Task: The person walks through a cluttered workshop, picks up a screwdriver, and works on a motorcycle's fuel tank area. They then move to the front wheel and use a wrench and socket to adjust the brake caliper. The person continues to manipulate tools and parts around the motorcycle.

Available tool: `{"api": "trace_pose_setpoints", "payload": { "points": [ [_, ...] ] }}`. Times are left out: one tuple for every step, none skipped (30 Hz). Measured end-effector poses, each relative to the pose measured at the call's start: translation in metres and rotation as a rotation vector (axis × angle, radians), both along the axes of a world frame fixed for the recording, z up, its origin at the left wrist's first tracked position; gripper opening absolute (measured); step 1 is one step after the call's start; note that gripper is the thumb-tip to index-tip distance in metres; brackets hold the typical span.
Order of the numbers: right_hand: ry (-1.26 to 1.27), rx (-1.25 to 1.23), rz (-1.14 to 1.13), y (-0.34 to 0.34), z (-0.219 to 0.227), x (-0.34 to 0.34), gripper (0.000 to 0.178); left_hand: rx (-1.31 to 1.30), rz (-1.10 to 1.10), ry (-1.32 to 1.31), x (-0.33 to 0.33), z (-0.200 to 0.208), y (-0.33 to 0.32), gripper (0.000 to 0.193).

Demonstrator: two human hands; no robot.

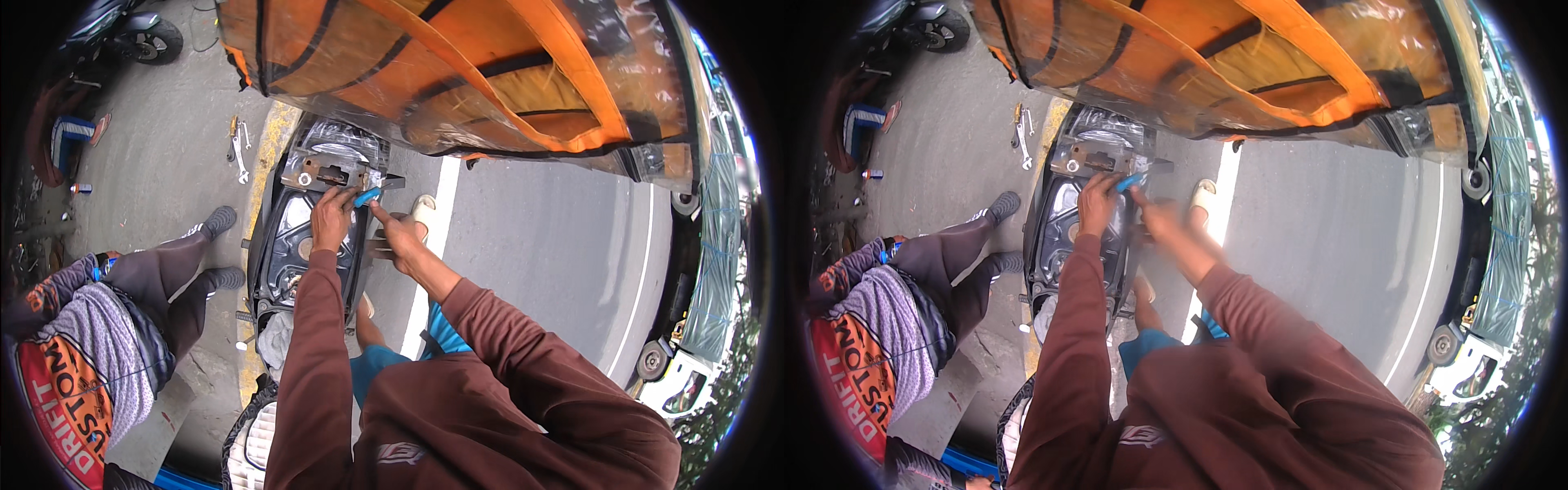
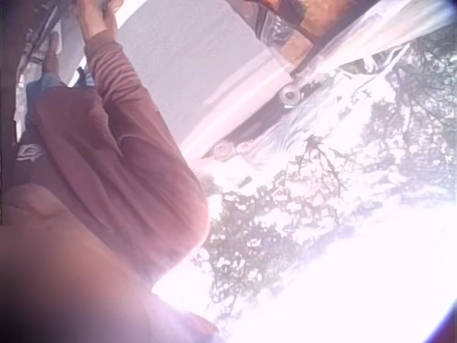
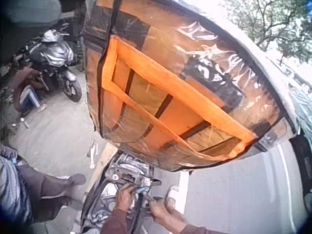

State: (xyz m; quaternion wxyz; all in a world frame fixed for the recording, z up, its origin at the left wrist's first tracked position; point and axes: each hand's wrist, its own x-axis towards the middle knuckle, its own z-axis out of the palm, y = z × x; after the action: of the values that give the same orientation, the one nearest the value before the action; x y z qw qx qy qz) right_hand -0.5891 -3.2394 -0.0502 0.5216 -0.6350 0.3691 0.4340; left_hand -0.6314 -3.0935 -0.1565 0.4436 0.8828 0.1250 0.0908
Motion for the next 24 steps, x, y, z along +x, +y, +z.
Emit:
{"api": "trace_pose_setpoints", "payload": {
  "points": [
    [-0.114, 0.044, -0.045, 0.015, -0.007, -0.004, 0.079, -0.006, -0.021, 0.018, 0.001, -0.001, 0.001, 0.032],
    [-0.199, 0.083, -0.097, 0.034, -0.016, -0.006, 0.079, 0.002, -0.022, -0.005, 0.002, -0.002, 0.002, 0.032],
    [-0.374, -0.060, 0.011, 0.050, -0.024, -0.004, 0.072, 0.008, -0.031, -0.022, 0.002, -0.002, 0.004, 0.032],
    [-0.497, -0.216, 0.117, 0.058, -0.031, 0.000, 0.066, 0.006, -0.038, -0.011, 0.003, -0.004, 0.004, 0.032],
    [-0.545, -0.251, 0.330, 0.058, -0.033, -0.001, 0.060, 0.032, -0.078, -0.030, 0.002, -0.004, 0.006, 0.028],
    [-0.566, -0.290, 0.550, 0.058, -0.036, 0.001, 0.054, -0.002, -0.075, -0.031, 0.002, -0.005, 0.005, 0.027],
    [-0.638, -0.306, 0.703, 0.052, -0.035, 0.005, 0.049, -0.039, -0.068, -0.034, 0.003, -0.006, 0.005, 0.025],
    [-0.720, -0.327, 0.848, 0.046, -0.032, 0.008, 0.044, -0.076, -0.055, -0.059, 0.004, -0.007, 0.006, 0.024],
    [-0.850, -0.329, 0.916, 0.035, -0.027, 0.011, 0.040, 0.041, -0.037, 0.071, 0.004, -0.007, 0.006, 0.023],
    [-0.911, -0.328, 1.031, 0.026, -0.021, 0.014, 0.036, 0.018, -0.053, 0.036, 0.004, -0.008, 0.005, 0.020],
    [-0.881, -0.253, 1.206, 0.022, -0.018, 0.027, 0.033, -0.004, -0.059, 0.024, 0.005, -0.007, 0.005, 0.019],
    [-0.895, -0.264, 1.383, 0.024, -0.015, 0.037, 0.033, -0.040, -0.064, 0.021, 0.005, -0.007, 0.005, 0.020],
    [-0.869, -0.281, 1.589, 0.026, -0.013, 0.045, 0.034, 0.033, -0.078, 0.079, 0.006, -0.006, 0.005, 0.020],
    [-0.890, -0.327, 1.760, 0.026, -0.012, 0.050, 0.035, 0.044, -0.106, 0.048, 0.007, -0.005, 0.005, 0.021],
    [-0.895, -0.348, 1.798, 0.026, -0.012, 0.052, 0.037, 0.047, -0.128, 0.013, 0.008, -0.004, 0.005, 0.022],
    [-0.951, -0.396, 1.804, 0.025, -0.011, 0.049, 0.040, 0.048, -0.157, -0.029, 0.008, -0.003, 0.005, 0.022],
    [-1.008, -0.446, 1.815, 0.023, -0.011, 0.041, 0.043, 0.038, -0.153, 0.003, 0.010, -0.001, 0.005, 0.024],
    [-1.157, -0.473, 1.601, 0.014, -0.010, 0.035, 0.045, 0.070, -0.128, 0.011, 0.011, 0.000, 0.004, 0.025],
    [-1.291, -0.490, 1.381, -0.001, -0.009, 0.024, 0.047, 0.089, -0.098, 0.045, 0.011, 0.001, 0.003, 0.026],
    [-1.425, -0.525, 1.144, -0.010, -0.007, 0.014, 0.050, 0.109, -0.064, 0.079, 0.010, 0.003, 0.002, 0.029],
    [-1.266, -0.482, 0.852, -0.012, -0.004, 0.001, 0.053, 0.039, -0.061, 0.143, 0.011, 0.004, 0.002, 0.032],
    [-1.104, -0.454, 0.558, -0.012, 0.000, -0.015, 0.058, 0.035, -0.054, 0.126, 0.010, 0.005, 0.001, 0.033],
    [-0.926, -0.413, 0.274, -0.012, 0.001, -0.023, 0.064, 0.032, -0.051, 0.111, 0.010, 0.006, 0.001, 0.033],
    [-0.641, -0.176, 0.070, -0.007, 0.000, -0.026, 0.070, 0.029, -0.055, 0.102, 0.010, 0.007, 0.001, 0.034]
  ]
}}
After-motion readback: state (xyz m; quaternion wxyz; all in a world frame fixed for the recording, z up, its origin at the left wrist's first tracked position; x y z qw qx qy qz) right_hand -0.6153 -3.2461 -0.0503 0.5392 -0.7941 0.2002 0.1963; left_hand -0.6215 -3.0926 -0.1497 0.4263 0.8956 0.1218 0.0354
